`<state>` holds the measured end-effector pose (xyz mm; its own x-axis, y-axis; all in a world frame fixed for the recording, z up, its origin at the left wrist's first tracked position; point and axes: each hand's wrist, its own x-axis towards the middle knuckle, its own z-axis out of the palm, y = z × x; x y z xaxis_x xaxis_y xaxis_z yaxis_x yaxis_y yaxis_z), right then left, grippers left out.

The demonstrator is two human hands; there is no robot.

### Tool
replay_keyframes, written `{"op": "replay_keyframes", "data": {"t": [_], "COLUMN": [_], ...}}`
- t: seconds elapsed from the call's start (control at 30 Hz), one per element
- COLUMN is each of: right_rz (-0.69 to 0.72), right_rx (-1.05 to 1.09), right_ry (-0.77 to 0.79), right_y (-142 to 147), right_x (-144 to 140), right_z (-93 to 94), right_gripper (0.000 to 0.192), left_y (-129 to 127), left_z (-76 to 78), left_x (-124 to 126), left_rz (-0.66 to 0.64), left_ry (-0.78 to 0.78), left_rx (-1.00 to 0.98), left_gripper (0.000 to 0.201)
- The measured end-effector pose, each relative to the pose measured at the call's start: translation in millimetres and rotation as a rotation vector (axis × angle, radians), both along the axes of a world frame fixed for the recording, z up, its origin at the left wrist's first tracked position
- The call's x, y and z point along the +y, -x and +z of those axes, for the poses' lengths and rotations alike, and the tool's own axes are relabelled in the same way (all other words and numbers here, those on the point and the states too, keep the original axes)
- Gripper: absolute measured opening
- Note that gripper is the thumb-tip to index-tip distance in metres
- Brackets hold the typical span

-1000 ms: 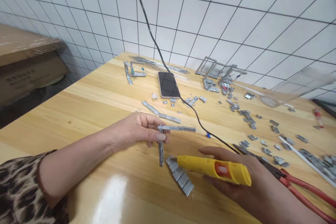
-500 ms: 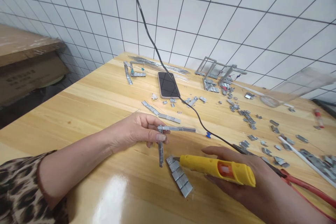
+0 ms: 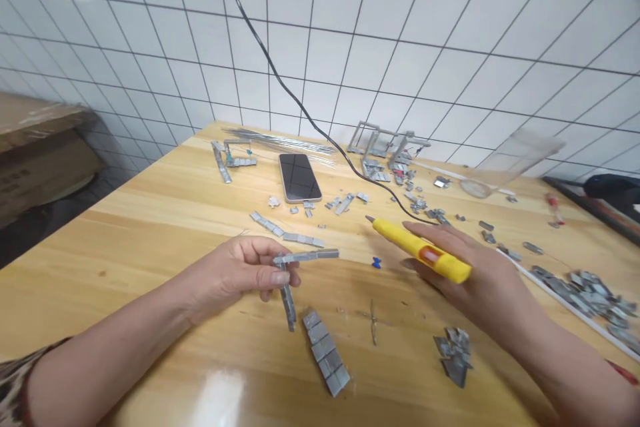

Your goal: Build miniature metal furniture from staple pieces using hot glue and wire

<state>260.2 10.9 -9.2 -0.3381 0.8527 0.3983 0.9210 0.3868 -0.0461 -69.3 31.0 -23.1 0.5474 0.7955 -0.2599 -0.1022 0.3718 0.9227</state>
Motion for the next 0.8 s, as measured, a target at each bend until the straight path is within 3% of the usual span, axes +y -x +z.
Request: {"op": "replay_keyframes", "data": {"t": [0.17, 0.47, 0.63, 0.8], "right_rz": [-0.038, -0.010, 0.013, 0.021], "right_rx": [-0.282, -0.357, -0.418, -0.512], "right_ry": [-0.034, 0.041, 0.090, 0.150], "right_y": [4.7, 1.9, 1.1, 2.4], "right_x": [18.4, 24.4, 34.4, 44.4], "right_z": [-15.5, -19.8, -12.9, 5.6], "right_gripper": [0.050, 0.057, 0.052, 0.052], "left_y": [1.5, -2.6, -5.3, -0.9], "left_z": [0.4, 2.4, 4.3, -1.3], "left_x": [-1.9, -6.4, -8.3, -3.3], "left_rz": [0.040, 0.161, 0.199, 0.199], "left_ry": [-0.034, -0.025, -0.012, -0.007], "left_rx": [0.066, 0.098, 0.109, 0.116], "left_gripper": [0.019, 0.022, 0.024, 0.025]}}
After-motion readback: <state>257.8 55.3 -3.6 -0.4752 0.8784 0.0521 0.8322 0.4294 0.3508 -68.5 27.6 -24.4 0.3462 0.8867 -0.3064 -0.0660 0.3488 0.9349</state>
